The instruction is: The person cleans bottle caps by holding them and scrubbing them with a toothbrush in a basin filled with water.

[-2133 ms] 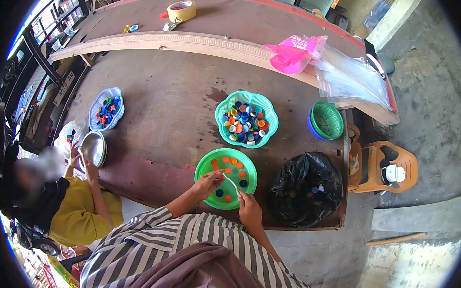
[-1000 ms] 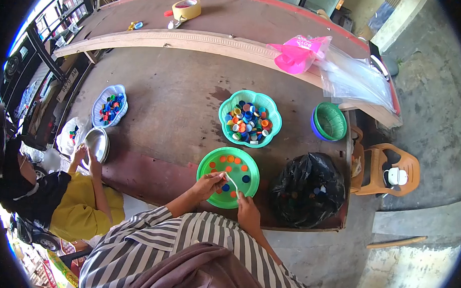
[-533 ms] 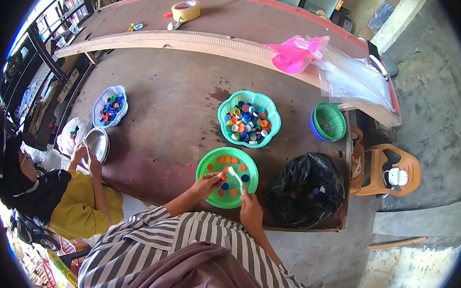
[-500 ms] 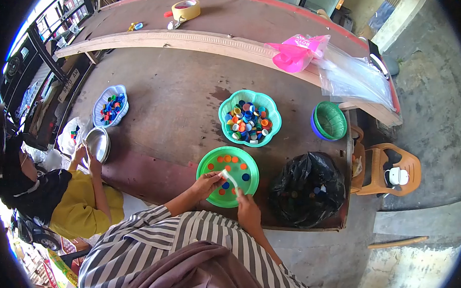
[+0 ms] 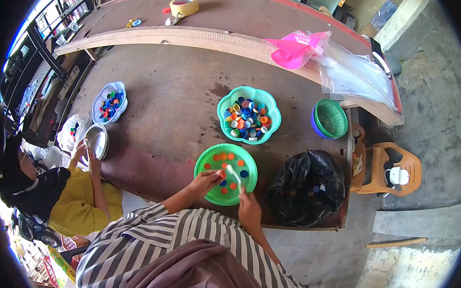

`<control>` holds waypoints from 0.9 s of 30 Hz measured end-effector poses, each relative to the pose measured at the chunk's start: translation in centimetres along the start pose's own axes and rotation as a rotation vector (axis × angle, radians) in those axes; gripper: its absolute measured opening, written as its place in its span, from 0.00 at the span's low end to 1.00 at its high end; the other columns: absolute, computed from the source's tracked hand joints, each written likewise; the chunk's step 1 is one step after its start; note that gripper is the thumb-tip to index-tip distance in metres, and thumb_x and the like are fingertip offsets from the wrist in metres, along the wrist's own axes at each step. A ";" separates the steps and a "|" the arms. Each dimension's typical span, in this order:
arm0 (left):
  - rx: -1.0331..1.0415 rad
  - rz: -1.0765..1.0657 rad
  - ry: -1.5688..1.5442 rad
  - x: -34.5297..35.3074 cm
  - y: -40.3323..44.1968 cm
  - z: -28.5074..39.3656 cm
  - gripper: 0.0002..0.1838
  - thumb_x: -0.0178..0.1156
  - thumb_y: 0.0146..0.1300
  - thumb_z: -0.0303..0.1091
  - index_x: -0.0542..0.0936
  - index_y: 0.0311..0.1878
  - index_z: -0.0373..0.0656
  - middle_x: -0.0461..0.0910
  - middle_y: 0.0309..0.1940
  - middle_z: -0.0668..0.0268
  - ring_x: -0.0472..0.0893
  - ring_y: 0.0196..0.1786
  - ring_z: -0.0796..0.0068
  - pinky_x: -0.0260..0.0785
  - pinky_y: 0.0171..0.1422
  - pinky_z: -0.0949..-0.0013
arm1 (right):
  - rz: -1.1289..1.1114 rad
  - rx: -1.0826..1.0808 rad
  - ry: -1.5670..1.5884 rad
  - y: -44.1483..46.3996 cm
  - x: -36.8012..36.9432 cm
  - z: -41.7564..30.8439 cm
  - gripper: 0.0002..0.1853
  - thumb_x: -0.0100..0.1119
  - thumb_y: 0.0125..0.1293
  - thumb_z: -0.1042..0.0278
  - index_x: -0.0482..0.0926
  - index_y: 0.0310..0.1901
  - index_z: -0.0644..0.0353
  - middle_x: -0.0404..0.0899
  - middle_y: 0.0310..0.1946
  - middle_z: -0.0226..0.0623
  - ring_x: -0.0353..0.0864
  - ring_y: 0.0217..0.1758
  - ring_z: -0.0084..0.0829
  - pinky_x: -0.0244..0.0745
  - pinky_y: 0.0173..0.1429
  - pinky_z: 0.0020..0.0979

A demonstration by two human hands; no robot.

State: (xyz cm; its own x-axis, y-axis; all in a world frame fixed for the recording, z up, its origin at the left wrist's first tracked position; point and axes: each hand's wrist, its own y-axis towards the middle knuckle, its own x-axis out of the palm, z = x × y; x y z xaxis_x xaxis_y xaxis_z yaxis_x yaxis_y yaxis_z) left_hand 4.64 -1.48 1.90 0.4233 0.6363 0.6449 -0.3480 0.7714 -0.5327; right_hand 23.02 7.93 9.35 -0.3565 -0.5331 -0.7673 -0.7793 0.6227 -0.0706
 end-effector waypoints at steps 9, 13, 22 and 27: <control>0.014 -0.004 0.043 0.3 0.1 0.2 0.16 0.54 0.67 0.34 0.74 0.52 0.32 0.76 0.46 0.62 0.76 0.49 0.75 0.71 0.57 0.75 | -0.025 -0.037 0.045 -0.1 0.7 0.2 0.18 0.48 0.65 0.70 0.72 0.57 0.55 0.74 0.36 0.48 0.76 0.39 0.50 0.70 0.40 0.45; 0.020 0.002 0.038 1.1 -0.2 0.6 0.17 0.54 0.67 0.35 0.74 0.52 0.32 0.77 0.45 0.63 0.76 0.48 0.76 0.71 0.55 0.76 | -0.039 0.093 -0.024 1.2 -0.6 1.4 0.19 0.48 0.65 0.70 0.72 0.58 0.56 0.75 0.37 0.48 0.76 0.39 0.50 0.71 0.41 0.43; -0.047 0.064 0.059 0.9 0.0 0.8 0.17 0.54 0.67 0.34 0.74 0.52 0.31 0.77 0.45 0.61 0.77 0.48 0.76 0.72 0.55 0.77 | -0.035 0.048 -0.011 1.4 -0.9 0.4 0.19 0.49 0.65 0.68 0.72 0.58 0.55 0.74 0.36 0.47 0.76 0.39 0.49 0.71 0.40 0.43; -0.044 0.042 0.064 0.6 0.0 0.9 0.17 0.55 0.67 0.36 0.75 0.52 0.31 0.77 0.44 0.63 0.77 0.46 0.76 0.72 0.53 0.77 | -0.082 0.012 -0.008 1.3 0.2 1.7 0.18 0.49 0.65 0.69 0.73 0.57 0.55 0.74 0.34 0.47 0.76 0.37 0.50 0.70 0.38 0.43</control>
State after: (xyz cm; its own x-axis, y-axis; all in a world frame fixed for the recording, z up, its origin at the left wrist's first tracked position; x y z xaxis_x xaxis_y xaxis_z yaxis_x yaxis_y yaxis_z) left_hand 4.17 -1.12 2.77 0.4622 0.6657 0.5859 -0.3304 0.7424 -0.5829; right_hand 22.81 9.59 7.99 -0.2875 -0.5777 -0.7640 -0.7995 0.5840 -0.1407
